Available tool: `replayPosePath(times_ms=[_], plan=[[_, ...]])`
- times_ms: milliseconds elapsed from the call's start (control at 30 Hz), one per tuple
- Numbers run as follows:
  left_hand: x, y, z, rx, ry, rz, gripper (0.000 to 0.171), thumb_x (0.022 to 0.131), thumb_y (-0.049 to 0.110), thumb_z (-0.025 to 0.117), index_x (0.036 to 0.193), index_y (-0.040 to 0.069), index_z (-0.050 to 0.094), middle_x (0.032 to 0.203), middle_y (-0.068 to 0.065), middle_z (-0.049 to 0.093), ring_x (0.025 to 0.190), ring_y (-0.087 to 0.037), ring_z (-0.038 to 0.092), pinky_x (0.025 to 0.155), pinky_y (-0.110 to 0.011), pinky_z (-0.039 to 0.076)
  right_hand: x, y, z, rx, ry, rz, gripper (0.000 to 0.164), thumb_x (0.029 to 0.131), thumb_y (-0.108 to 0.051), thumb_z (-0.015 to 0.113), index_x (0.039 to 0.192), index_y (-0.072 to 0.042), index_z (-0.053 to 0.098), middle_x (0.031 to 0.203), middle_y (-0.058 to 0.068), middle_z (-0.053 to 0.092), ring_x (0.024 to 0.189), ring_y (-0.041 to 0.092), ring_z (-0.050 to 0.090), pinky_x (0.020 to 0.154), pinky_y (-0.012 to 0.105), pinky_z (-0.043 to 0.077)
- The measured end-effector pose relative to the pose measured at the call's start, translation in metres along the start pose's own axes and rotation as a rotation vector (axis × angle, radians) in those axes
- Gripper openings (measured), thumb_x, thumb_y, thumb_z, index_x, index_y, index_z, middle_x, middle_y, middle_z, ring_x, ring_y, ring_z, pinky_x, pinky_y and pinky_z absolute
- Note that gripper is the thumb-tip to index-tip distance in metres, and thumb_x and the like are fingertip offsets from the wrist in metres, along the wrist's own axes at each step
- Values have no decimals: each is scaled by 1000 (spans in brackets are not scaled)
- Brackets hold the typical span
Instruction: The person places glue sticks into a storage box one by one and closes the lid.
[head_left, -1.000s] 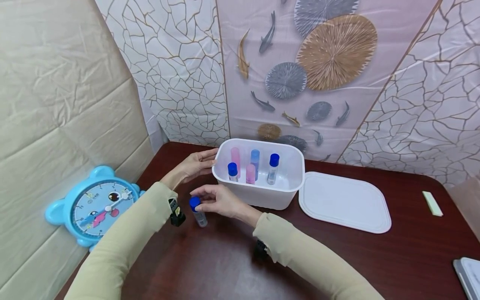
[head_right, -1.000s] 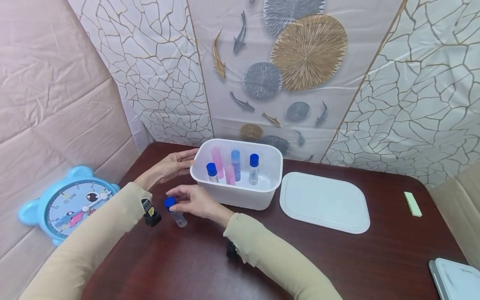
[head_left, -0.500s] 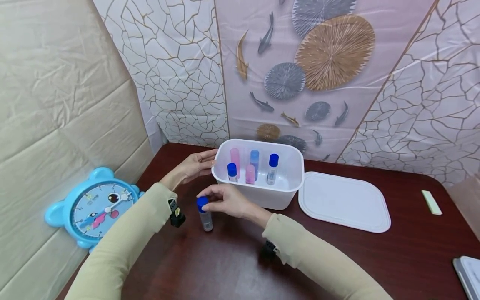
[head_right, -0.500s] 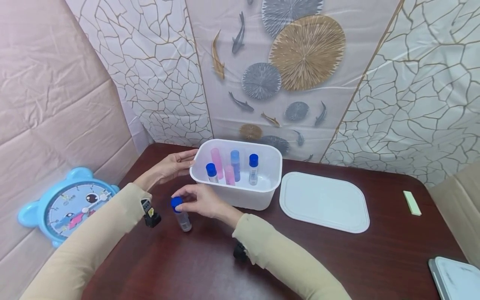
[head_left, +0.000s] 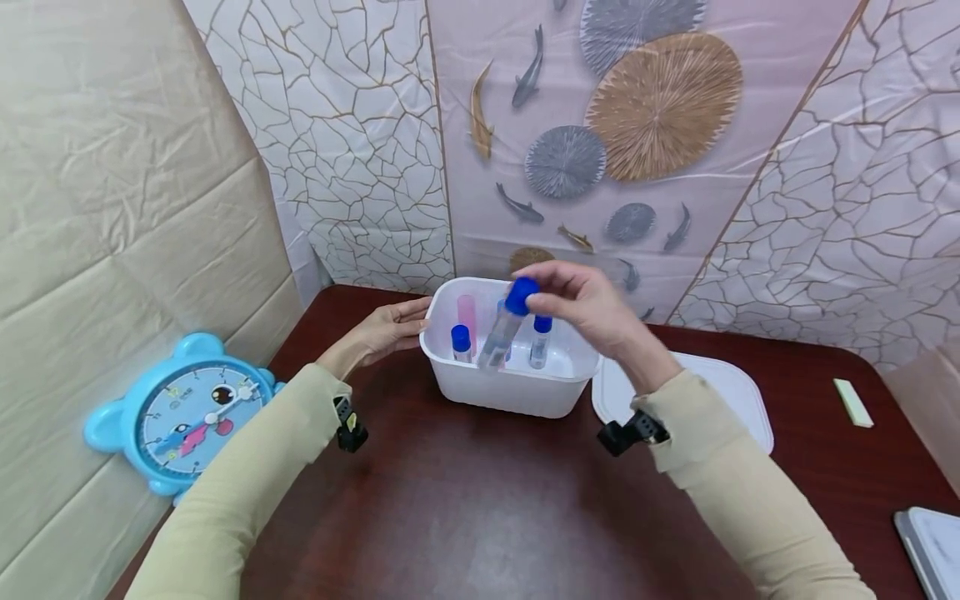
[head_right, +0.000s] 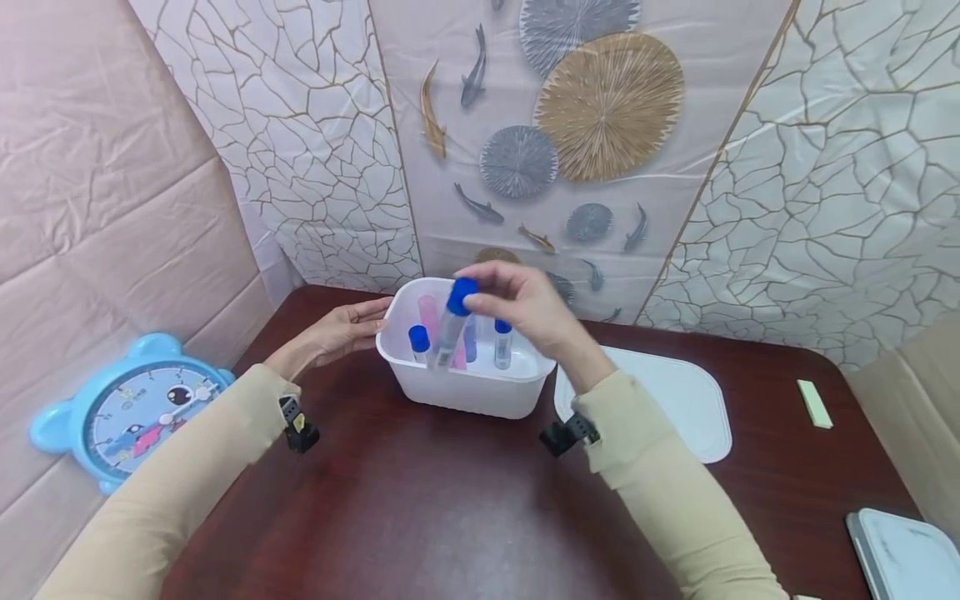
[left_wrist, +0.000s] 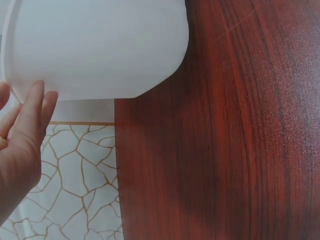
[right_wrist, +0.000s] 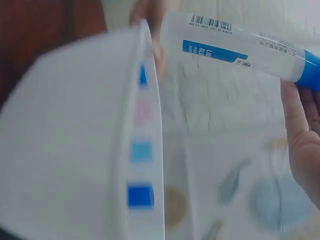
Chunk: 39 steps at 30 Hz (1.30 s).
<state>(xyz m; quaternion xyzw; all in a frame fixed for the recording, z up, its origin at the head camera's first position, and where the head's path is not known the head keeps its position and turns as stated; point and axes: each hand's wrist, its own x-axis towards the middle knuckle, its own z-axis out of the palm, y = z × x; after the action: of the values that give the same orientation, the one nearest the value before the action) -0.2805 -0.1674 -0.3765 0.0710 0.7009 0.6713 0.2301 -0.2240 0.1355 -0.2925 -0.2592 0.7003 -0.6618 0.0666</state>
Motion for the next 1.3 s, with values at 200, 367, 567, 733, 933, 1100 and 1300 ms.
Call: replayPosePath(times_ms=[200, 367, 567, 733, 933, 1100, 1300], plan=[[0, 0, -1, 2, -4, -1, 57, 95, 4, 53, 147, 7, 30, 151, -10, 33, 132, -30, 41, 99, -38, 46, 5, 21, -38, -11, 9, 60, 22, 90, -3, 61, 108, -14, 66, 92, -4, 70, 84, 9, 65, 81, 23, 55], [-1, -1, 0, 0, -6, 0, 57, 95, 4, 52, 148, 7, 29, 150, -12, 35, 133, -30, 40, 98, -37, 47, 9, 50, -50, -63, -92, 161, 24, 89, 0, 60, 113, -2, 61, 93, -5, 69, 86, 7, 64, 82, 21, 54], [-1, -1, 1, 2, -9, -2, 57, 95, 4, 52, 148, 8, 30, 149, -13, 37, 133, -30, 40, 99, -38, 46, 14, 70, -52, -154, -232, 241, 34, 86, 2, 64, 117, 12, 54, 97, 1, 66, 86, 7, 63, 79, 20, 53], [-2, 0, 0, 8, -6, -3, 57, 95, 4, 52, 148, 8, 31, 148, -13, 37, 132, -30, 41, 98, -37, 46, 20, 75, -51, -220, -338, 255, 34, 86, 0, 64, 117, 13, 54, 103, 9, 65, 89, 7, 63, 79, 21, 53], [-1, 0, 0, 2, -12, 1, 56, 96, 4, 51, 147, 9, 31, 148, -14, 37, 132, -30, 41, 97, -36, 47, 23, 76, -46, -295, -378, 286, 30, 85, 2, 65, 113, 10, 57, 100, 12, 65, 88, 10, 62, 77, 22, 55], [-1, 0, 0, -7, -19, 7, 55, 96, 3, 51, 147, 8, 31, 148, -14, 37, 133, -30, 40, 97, -35, 48, 22, 77, -44, -351, -393, 277, 29, 84, 4, 66, 110, 11, 58, 101, 18, 65, 90, 13, 62, 77, 22, 55], [-1, 0, 0, -12, -20, 9, 55, 96, 3, 51, 147, 7, 31, 148, -15, 37, 133, -30, 39, 96, -34, 48, 21, 75, -42, -368, -392, 279, 29, 84, 4, 65, 111, 11, 58, 105, 22, 64, 96, 20, 63, 80, 24, 55]])
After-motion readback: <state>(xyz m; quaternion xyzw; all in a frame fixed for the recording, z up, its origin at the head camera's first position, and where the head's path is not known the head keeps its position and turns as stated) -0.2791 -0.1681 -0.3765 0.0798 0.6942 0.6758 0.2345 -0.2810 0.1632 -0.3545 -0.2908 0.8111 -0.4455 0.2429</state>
